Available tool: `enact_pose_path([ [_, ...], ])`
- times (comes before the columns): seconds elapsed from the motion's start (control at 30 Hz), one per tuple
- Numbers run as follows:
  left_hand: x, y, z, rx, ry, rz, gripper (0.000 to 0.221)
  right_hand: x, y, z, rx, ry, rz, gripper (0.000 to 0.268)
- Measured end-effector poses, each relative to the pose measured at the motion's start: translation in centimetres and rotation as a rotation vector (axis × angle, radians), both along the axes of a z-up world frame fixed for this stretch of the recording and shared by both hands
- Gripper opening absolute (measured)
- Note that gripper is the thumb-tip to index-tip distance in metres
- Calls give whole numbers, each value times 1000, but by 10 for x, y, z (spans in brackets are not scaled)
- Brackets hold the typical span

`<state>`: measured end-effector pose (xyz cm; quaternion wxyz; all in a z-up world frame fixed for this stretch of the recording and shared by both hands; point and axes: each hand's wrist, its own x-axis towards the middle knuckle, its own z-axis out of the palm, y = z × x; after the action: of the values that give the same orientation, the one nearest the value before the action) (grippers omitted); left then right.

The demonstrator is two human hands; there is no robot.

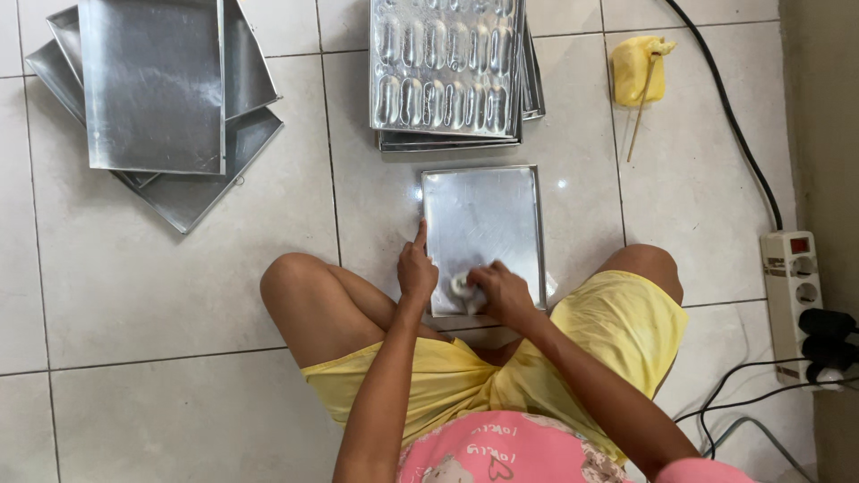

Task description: The person wipes a series of metal baking trays with a white cloth, cleaning both the inside surface and the outer edges by hand.

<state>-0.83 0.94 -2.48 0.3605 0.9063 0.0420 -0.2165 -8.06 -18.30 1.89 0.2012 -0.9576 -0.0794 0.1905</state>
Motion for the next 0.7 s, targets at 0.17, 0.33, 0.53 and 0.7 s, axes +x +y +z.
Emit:
enact_pose_path([
  [0.17, 1, -13, 25, 106, 1, -55, 79, 0, -25, -14, 10, 45, 84, 57],
  [0.33, 6, -22, 3, 254, -24, -155, 77, 110, -48, -24, -12, -45, -41, 56],
  [0.53, 5, -7, -8, 98, -32, -82, 78, 141, -41, -14, 37, -263, -273, 58],
  [0.7, 2, -6, -9, 110, -31, -40, 81, 19, -26, -25, 41, 32, -114, 51],
])
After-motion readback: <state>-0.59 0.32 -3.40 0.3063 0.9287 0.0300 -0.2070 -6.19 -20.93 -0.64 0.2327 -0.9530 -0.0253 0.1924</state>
